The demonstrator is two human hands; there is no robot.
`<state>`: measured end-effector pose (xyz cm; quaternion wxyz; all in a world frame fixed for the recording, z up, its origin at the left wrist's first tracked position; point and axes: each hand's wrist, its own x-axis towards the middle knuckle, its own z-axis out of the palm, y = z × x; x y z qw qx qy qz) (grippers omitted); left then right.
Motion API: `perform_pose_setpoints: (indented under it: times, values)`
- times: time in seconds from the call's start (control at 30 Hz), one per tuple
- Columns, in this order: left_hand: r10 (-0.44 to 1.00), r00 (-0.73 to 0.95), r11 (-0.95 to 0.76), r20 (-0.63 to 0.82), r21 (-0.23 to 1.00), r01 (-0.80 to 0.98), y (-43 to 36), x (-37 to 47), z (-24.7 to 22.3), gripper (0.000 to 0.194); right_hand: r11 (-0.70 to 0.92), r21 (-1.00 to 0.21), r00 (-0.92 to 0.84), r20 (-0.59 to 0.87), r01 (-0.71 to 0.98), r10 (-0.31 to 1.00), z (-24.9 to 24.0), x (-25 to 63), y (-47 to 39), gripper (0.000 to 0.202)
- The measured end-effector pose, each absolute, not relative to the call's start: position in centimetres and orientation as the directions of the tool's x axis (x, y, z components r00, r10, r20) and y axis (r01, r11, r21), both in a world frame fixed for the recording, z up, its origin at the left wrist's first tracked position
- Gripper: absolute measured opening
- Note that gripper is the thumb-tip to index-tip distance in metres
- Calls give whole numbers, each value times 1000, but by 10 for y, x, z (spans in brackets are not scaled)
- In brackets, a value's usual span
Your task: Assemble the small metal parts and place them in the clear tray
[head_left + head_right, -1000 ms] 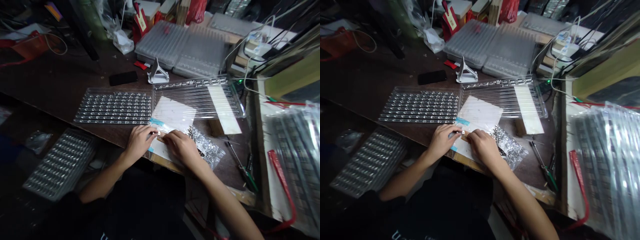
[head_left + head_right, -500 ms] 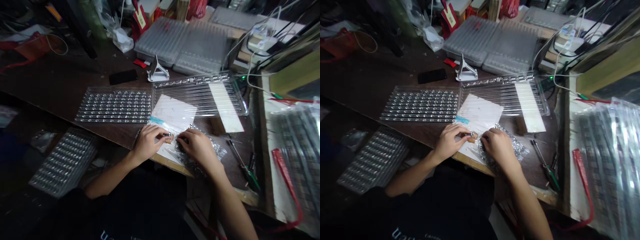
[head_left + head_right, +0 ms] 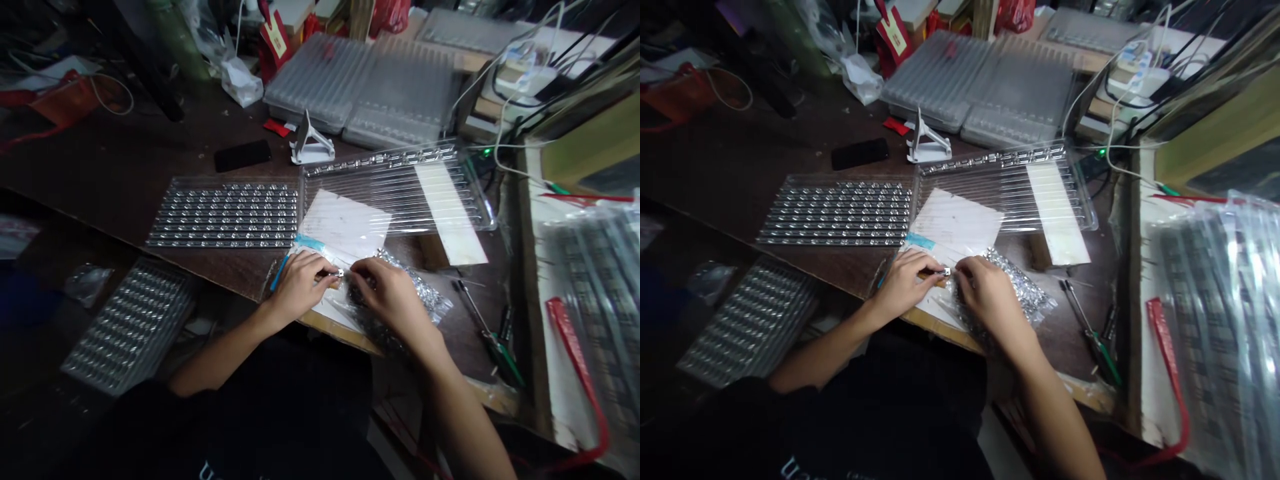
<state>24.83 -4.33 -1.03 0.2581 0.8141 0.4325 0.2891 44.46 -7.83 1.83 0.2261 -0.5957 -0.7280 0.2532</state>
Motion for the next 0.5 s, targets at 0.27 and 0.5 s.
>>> perform_pose_setpoints:
  times: [0.27, 0.5]
  values:
    - [821, 413, -558, 394, 705, 437, -48, 244, -3, 2, 177, -567, -169, 66, 804, 983, 11, 435, -75, 25]
    - [818, 391, -576, 423, 583, 573, -29, 214, 18, 14, 330, -543, -355, 62, 772, 933, 7, 413, -76, 23]
